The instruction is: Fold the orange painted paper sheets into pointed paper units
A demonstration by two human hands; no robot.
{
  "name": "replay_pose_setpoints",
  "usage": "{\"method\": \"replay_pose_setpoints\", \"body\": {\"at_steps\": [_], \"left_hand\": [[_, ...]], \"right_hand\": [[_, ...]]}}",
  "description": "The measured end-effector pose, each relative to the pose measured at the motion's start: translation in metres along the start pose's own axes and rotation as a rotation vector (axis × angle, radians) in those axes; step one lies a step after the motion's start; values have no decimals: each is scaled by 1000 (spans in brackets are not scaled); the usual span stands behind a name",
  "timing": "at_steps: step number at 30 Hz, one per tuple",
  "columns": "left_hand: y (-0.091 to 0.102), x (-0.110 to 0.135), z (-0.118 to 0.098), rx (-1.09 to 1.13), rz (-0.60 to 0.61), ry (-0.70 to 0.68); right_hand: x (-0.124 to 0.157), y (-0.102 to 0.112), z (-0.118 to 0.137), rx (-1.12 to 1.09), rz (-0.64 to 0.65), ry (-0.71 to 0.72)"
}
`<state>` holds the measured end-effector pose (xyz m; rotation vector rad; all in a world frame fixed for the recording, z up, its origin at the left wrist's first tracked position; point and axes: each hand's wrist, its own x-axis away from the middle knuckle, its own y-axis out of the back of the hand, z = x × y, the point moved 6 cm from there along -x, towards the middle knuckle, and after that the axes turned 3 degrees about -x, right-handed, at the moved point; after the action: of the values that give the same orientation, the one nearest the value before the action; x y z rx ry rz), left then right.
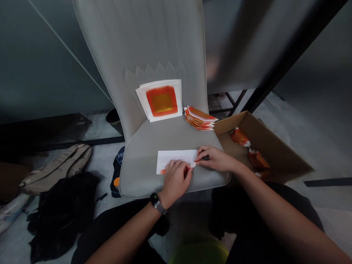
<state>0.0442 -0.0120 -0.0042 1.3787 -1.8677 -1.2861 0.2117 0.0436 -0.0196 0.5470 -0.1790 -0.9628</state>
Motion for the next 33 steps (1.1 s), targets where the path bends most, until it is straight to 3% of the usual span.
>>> {"method": "replay_pose_setpoints", "body": {"at_steps": [5,12,18,21,27,33], "left_hand": [[-1,-1,1,-15,7,16],[0,-3,2,2,6,7],[17,-5,14,109,128,-101],[27,-3,23,39,196,-187],[35,-7,37,-43,220,-204],[37,-12,36,-83,217,-244]], "right_hand": [[-3,-3,2,50,-56,-38],[-3,-3,0,19,-15,-27],[1,0,2,6,69,-15],[2,0,2,59,72,-19],[-2,-2,2,70,104,-14],[-3,-1,1,51,134,-22]]}}
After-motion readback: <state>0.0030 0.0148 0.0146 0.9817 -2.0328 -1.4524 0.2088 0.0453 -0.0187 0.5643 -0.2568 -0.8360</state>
